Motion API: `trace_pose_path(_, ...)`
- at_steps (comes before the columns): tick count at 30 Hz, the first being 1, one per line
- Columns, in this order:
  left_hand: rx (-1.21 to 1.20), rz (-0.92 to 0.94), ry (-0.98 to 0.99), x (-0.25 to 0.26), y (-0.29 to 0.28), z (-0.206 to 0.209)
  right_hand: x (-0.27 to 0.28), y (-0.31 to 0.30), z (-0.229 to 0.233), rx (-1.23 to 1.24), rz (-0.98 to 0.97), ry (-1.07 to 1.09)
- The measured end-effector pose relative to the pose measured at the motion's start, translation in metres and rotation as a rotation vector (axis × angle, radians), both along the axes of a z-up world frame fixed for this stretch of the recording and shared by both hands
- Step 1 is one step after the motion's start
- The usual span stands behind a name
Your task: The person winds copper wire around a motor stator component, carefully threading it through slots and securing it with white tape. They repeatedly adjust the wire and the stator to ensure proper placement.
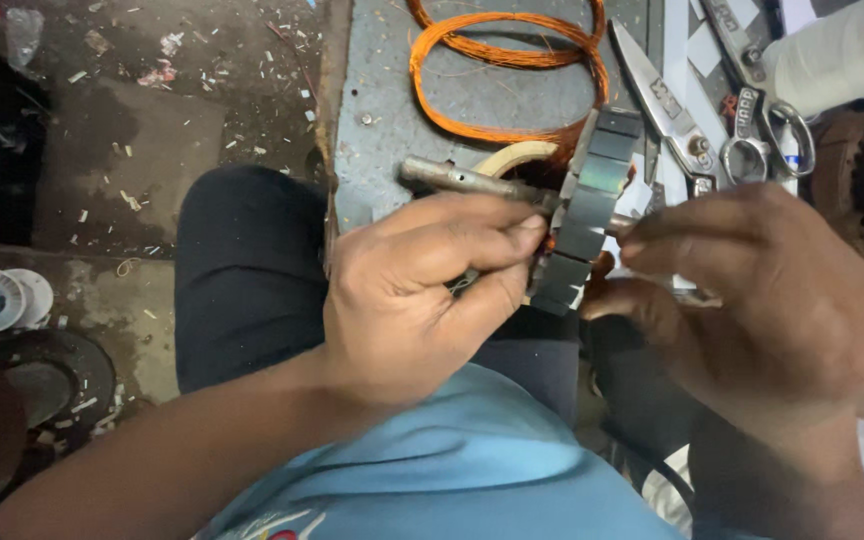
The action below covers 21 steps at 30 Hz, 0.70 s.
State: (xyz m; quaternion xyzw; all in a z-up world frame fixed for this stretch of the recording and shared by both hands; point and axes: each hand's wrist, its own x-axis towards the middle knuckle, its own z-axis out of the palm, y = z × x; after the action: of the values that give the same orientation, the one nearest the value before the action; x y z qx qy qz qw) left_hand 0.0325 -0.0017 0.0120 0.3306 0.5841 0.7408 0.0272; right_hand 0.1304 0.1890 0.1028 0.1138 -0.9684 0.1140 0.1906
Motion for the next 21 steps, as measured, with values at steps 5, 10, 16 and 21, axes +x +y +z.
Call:
trace_pose_path(5,-0.051,0.025,0.008,0.004,0.002,-0.002,-0.005,-0.007,-0.007,-0.134,-0.121,-0.016)
trace_pose_path(10,-0.060,-0.034,0.057,-0.009,-0.005,0.016,0.011,0.012,-0.009,-0.525,-0.199,0.014)
trace_pose_path(16,-0.170,0.083,0.668,-0.025,-0.007,0.020,0.043,0.035,-0.035,0.002,-0.298,-0.170)
trace_pose_path(21,-0.395,0.136,0.810,-0.027,0.007,0.021,0.047,0.024,-0.061,-0.117,-0.295,-0.101)
